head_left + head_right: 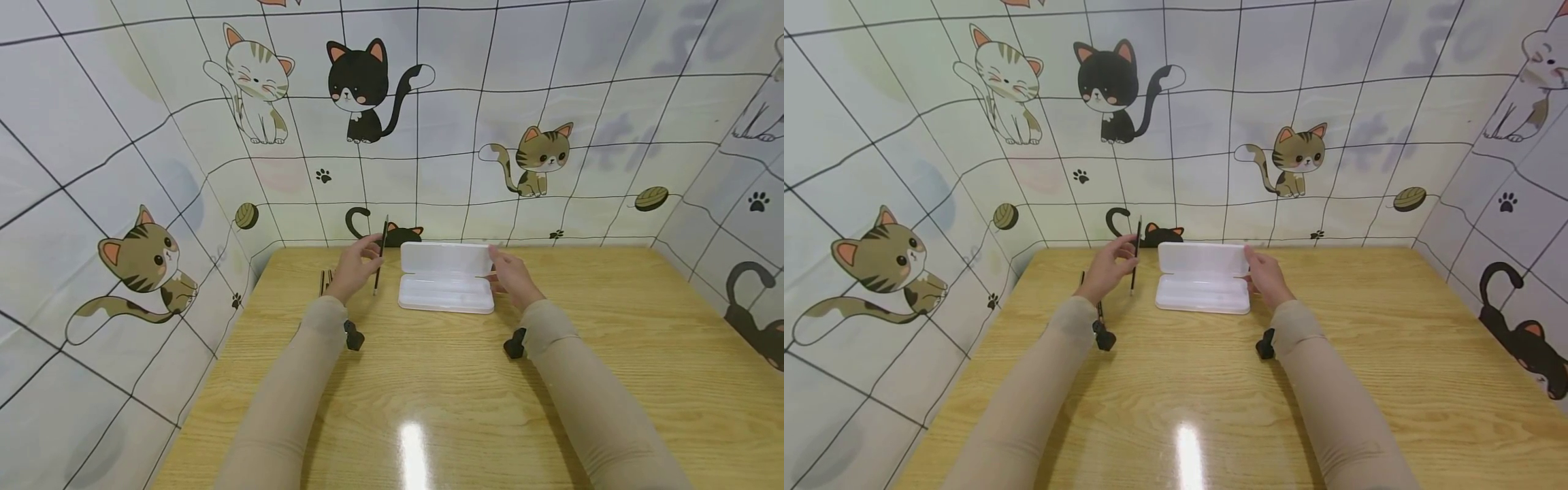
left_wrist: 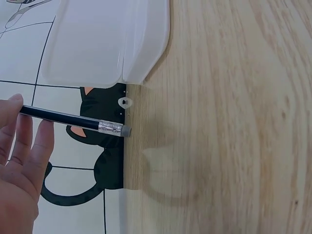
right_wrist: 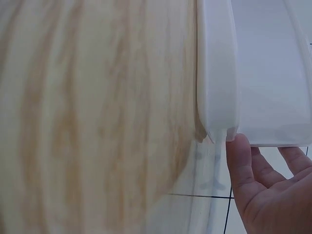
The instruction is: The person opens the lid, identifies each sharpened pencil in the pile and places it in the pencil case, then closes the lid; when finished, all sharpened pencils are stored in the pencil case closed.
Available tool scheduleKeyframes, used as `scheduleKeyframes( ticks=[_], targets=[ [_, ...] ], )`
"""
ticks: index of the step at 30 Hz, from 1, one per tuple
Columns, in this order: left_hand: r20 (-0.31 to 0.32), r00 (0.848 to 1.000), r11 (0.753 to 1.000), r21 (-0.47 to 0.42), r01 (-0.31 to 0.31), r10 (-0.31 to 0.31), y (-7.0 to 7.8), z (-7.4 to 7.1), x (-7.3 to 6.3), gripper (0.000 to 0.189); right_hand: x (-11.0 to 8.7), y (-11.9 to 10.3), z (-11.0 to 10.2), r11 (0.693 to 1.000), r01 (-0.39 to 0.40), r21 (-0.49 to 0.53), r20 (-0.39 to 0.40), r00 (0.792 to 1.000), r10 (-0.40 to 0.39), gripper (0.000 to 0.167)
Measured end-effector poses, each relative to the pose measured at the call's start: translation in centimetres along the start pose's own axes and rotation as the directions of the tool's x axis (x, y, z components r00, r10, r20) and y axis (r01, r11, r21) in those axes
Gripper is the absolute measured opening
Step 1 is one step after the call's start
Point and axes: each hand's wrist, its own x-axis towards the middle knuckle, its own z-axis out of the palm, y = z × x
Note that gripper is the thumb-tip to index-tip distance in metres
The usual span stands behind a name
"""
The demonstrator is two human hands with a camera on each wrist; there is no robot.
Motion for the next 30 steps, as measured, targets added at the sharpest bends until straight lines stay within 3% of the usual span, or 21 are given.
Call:
scheduleKeyframes(
  ticks=[6,14,30],
  targets=[
    [-0.03,0.997,0.996,0.046,-0.071,0.072,0.1,0.5,0.3,0.054,-0.1,0.1,0.0,1.0,0.004,0.005,-0.001,1.0,-0.004,0.087],
    [-0.063,0.992,0.991,0.088,-0.103,0.108,0.3,1.5,0.8,0.053,-0.1,0.1,0.0,1.0,0.014,0.002,0.006,1.0,-0.014,0.086],
    [-0.095,0.975,0.979,0.072,-0.193,0.199,1.5,3.8,1.3,0.044,-0.2,0.1,0.0,1.0,0.011,-0.005,-0.007,1.0,-0.011,0.082]
  ],
)
